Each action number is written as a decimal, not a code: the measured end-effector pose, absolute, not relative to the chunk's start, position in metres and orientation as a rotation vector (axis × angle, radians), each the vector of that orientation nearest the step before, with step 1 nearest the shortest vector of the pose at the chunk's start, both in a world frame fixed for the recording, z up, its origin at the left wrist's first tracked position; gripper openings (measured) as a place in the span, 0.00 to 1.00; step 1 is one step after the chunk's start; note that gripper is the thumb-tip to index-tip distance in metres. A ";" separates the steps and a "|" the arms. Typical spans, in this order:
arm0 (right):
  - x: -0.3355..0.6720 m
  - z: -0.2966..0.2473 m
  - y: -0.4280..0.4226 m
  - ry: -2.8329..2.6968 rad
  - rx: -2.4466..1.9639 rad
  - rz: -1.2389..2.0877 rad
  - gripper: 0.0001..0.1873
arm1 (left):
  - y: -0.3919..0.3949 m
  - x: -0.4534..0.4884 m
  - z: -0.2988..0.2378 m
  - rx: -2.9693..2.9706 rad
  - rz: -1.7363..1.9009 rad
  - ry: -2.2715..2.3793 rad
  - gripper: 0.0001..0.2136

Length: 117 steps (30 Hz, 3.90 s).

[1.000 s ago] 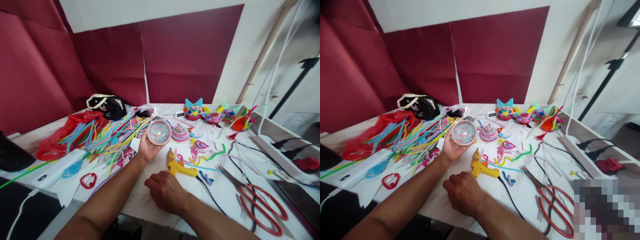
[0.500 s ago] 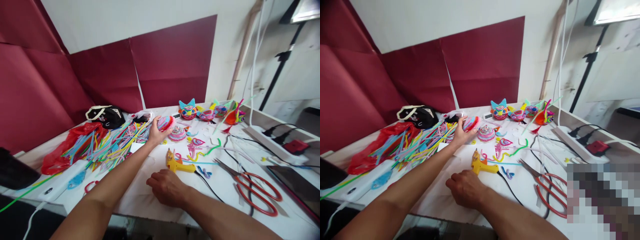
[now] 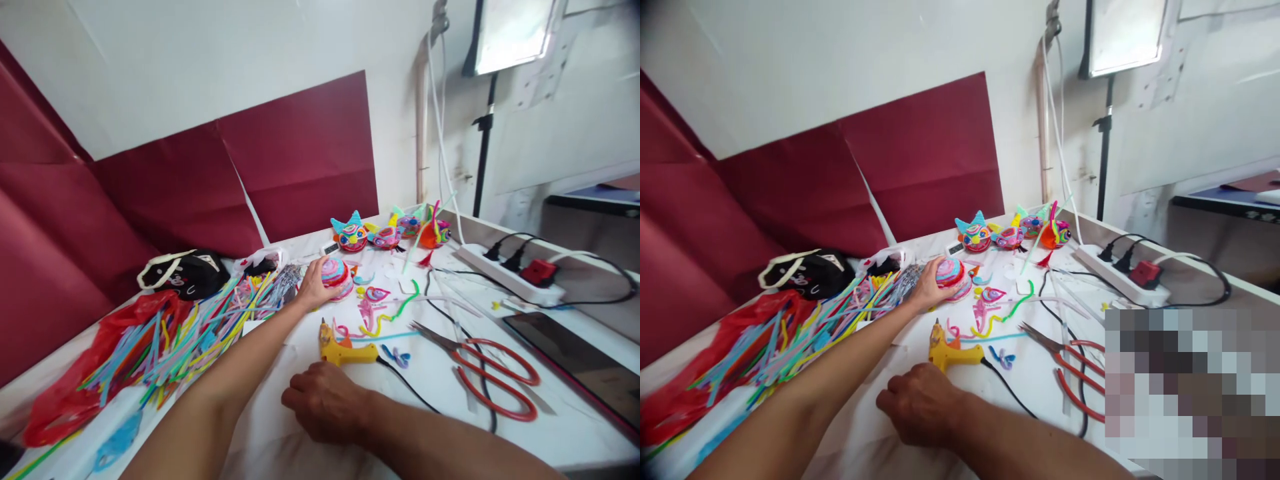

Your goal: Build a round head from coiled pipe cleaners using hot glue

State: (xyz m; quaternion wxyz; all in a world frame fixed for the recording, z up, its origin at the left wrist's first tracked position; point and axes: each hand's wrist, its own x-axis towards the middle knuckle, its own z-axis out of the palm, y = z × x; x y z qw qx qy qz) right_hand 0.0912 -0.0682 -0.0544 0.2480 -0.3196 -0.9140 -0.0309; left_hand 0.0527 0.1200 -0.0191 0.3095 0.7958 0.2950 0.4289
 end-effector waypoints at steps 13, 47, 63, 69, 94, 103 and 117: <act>0.091 -0.054 -0.066 -2.453 -0.905 -0.091 0.02 | 0.132 0.044 -0.031 2.289 1.027 0.756 0.37; 0.095 -0.052 -0.065 -2.190 -0.747 -0.072 0.12 | 0.090 -0.012 -0.046 2.286 1.440 1.200 0.37; 0.096 -0.054 -0.059 -2.410 -0.820 -0.111 0.10 | 0.101 -0.025 -0.051 2.102 1.386 1.273 0.36; 0.096 -0.049 -0.062 -2.454 -0.883 -0.033 0.12 | 0.105 -0.025 -0.050 2.071 1.448 1.277 0.36; 0.194 -0.018 0.108 -2.254 -1.816 0.195 0.54 | 0.106 -0.022 -0.060 2.037 1.535 1.210 0.35; 0.197 -0.001 0.101 -1.889 -1.722 0.206 0.50 | 0.107 -0.022 -0.061 2.030 1.551 1.180 0.36; 0.276 0.073 -0.043 -1.253 -1.108 0.623 0.33 | 0.106 -0.021 -0.063 2.070 1.559 1.138 0.35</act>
